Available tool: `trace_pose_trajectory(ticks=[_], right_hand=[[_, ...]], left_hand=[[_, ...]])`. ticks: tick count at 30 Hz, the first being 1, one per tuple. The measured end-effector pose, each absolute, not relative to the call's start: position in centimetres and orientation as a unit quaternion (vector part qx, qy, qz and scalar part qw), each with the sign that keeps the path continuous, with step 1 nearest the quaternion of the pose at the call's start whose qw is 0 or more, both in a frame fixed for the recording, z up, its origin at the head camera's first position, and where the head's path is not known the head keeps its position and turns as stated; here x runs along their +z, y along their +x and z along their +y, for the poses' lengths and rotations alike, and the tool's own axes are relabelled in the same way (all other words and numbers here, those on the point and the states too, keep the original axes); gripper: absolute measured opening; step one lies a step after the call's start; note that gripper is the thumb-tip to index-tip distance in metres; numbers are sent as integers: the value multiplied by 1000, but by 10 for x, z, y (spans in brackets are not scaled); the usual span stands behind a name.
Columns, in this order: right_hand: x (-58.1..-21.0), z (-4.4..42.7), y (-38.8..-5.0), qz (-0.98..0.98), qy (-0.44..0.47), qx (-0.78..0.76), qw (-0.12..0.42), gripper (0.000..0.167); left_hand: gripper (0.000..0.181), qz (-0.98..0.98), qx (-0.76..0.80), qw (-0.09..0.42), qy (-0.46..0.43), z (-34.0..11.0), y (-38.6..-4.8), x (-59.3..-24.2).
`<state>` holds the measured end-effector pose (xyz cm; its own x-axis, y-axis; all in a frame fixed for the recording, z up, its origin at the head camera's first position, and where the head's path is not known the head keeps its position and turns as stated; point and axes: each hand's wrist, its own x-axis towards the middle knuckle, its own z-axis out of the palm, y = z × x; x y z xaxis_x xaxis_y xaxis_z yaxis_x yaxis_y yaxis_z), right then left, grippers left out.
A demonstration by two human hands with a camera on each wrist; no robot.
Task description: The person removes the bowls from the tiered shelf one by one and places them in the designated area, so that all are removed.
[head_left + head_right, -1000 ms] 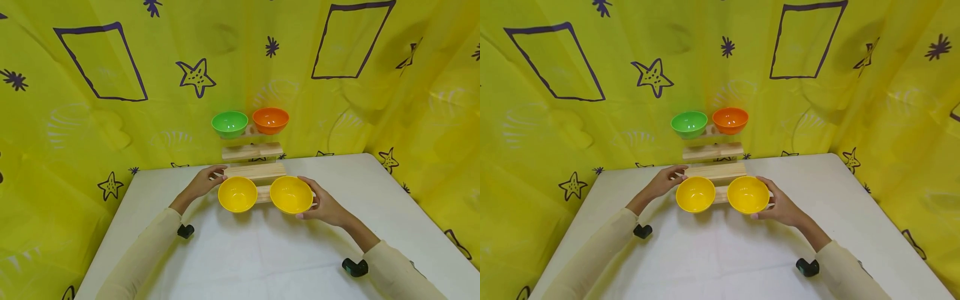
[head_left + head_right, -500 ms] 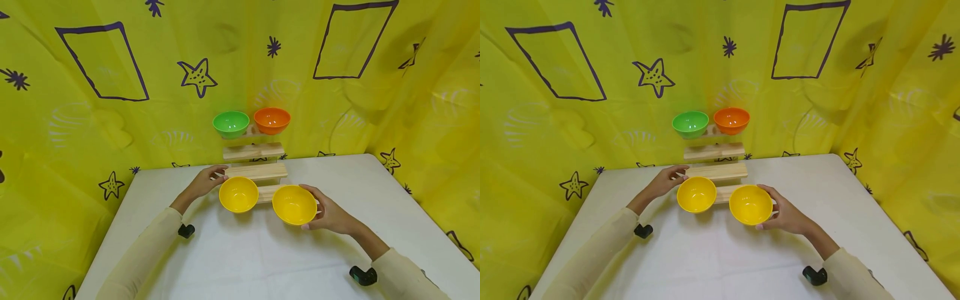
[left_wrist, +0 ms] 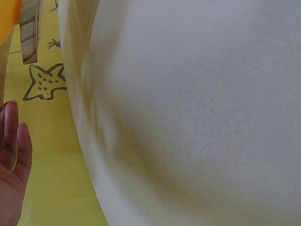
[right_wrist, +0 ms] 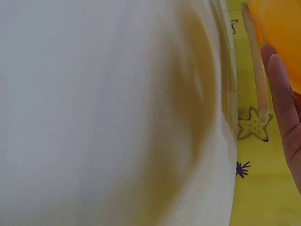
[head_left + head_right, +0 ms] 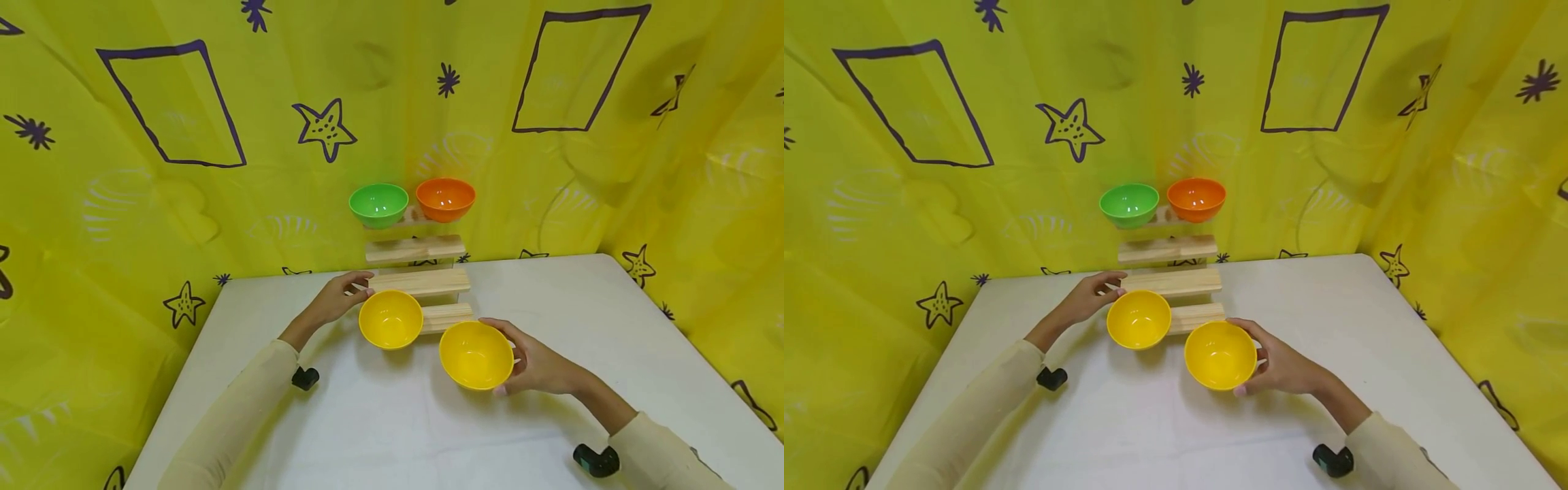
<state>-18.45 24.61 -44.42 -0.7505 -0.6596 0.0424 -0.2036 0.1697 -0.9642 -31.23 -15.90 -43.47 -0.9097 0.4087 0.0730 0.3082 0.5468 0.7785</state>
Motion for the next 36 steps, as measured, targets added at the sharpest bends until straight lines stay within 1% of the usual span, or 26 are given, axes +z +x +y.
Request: trace_pose_trajectory(ticks=[9,18,36], right_hand=[[-447,238,-180,741,-304,-554,228,102],[-450,225,-175,720,-304,-565,264,104],[-457,195,-173,708,-315,-548,316,99]], left_hand=[[47,877,430,57,208,-159,-312,-434],[47,878,427,53,209,-158,-312,-434],[48,879,427,52,206,-159,-313,-436]])
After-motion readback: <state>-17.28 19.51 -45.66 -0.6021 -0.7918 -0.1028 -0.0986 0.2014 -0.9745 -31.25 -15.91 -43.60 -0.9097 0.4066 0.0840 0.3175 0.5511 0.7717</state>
